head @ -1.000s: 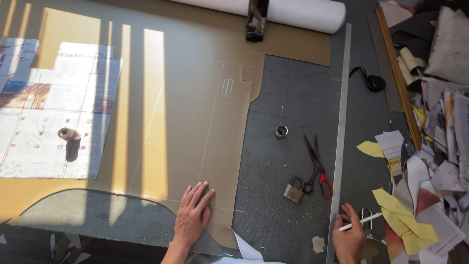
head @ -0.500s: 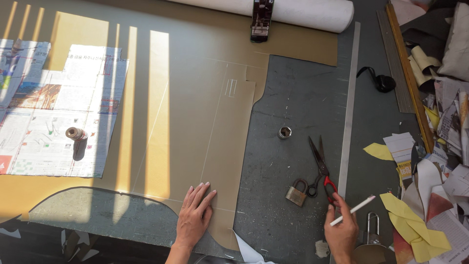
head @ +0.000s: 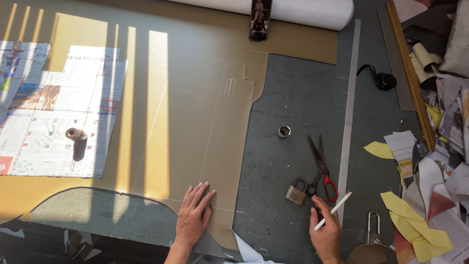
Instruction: The person marks lines on a newspaper and a large cardboard sheet using a ruler and a white marker, then cuts along the marked lines with scissors. The person handles the newspaper, cardboard, ruler, marker, and scissors throughout the task.
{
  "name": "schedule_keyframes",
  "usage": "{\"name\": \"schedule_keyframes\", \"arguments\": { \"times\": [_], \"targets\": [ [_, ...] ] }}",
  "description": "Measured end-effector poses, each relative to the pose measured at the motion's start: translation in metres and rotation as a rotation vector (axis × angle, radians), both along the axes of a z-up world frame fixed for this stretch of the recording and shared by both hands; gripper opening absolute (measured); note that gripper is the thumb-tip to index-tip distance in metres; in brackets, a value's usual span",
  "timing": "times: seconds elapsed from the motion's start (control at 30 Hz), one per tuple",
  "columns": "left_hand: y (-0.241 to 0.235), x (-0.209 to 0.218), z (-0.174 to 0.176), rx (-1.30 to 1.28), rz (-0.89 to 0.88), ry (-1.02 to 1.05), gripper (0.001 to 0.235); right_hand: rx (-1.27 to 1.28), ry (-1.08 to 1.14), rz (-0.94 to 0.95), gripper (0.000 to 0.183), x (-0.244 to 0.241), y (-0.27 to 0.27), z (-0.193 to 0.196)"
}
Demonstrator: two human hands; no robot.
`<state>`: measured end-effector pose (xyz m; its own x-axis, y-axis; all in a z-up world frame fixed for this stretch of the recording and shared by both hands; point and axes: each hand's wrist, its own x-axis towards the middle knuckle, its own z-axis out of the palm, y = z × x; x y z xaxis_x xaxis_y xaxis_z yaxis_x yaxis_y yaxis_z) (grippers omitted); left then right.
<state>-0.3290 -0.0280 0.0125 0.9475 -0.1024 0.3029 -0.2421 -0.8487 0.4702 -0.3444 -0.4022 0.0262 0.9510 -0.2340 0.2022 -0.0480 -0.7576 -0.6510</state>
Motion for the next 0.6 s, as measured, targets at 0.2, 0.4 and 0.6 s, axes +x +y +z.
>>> {"name": "schedule_keyframes", "arguments": {
  "times": [0.2,0.4,0.6],
  "targets": [
    [0.0,0.0,0.0,0.008,-0.003,-0.007,0.043,0.041,0.057,-0.043,0.036,0.004,0.0,0.002],
    [-0.003,0.0,0.006,-0.017,-0.003,0.011,0.044,0.021,0.101,-0.04,0.042,0.028,-0.014,0.003],
    [-0.028,-0.023,-0.009,-0.013,0.056,-0.033,0.046,-0.103,0.14,0.18,0.077,0.119,-0.058,0.011]
  ]
}}
